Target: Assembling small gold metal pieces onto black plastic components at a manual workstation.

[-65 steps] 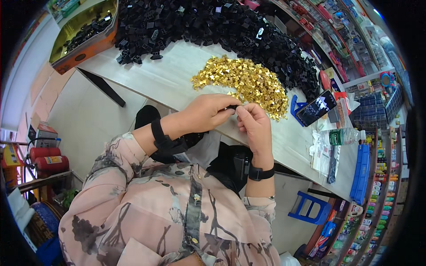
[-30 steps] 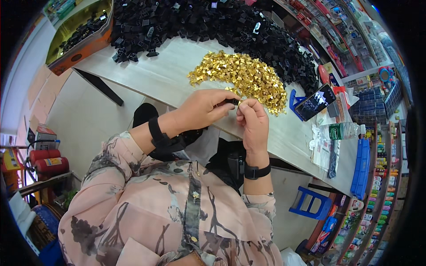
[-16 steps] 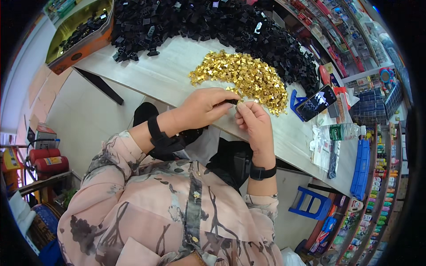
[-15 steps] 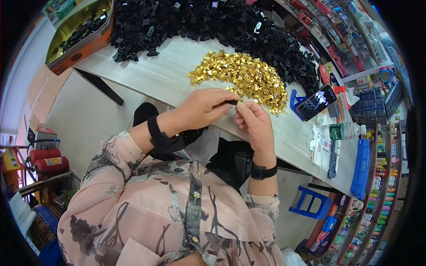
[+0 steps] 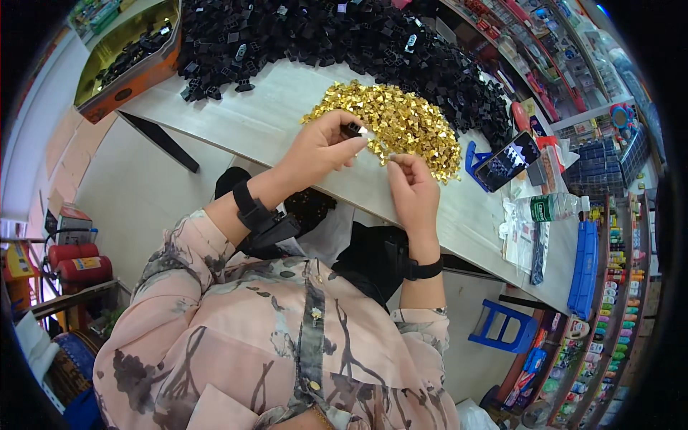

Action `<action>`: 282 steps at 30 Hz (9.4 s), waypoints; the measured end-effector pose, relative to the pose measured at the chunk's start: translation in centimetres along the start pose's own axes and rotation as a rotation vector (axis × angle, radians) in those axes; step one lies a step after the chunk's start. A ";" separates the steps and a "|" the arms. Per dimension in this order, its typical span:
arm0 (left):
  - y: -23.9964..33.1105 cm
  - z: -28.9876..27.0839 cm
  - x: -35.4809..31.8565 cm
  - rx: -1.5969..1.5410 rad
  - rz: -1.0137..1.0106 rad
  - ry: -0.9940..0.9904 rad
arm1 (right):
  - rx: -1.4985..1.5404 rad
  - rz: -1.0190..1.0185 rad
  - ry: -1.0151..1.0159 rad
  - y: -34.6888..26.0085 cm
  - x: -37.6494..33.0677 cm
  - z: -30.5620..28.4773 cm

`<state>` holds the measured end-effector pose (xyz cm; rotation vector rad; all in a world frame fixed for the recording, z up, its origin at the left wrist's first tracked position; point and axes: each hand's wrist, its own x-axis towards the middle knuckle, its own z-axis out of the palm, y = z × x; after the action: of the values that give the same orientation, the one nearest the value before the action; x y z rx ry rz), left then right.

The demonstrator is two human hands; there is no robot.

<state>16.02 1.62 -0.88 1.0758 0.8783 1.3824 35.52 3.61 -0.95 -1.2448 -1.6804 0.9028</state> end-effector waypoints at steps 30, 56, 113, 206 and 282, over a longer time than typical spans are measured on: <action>-0.8 0.5 -0.4 0.424 0.131 -0.177 | 0.470 -0.018 -0.102 -2.0 -0.2 0.5; -0.8 0.5 -0.7 0.779 0.509 -0.222 | 0.362 0.376 -0.396 -2.2 0.4 -1.4; 5.1 -12.8 -0.2 1.561 0.223 0.195 | -0.315 -0.256 -0.033 -1.7 -0.4 2.8; -0.4 -2.1 -0.4 0.295 0.281 0.060 | -0.525 -0.279 -0.083 -1.9 0.9 2.9; 0.6 -1.3 -1.6 0.745 0.419 -0.150 | 0.506 0.303 -0.355 -2.8 0.1 1.9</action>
<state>14.50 0.05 -0.91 1.9969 1.1333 1.2995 32.77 2.89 0.89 -1.0378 -1.4018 1.6955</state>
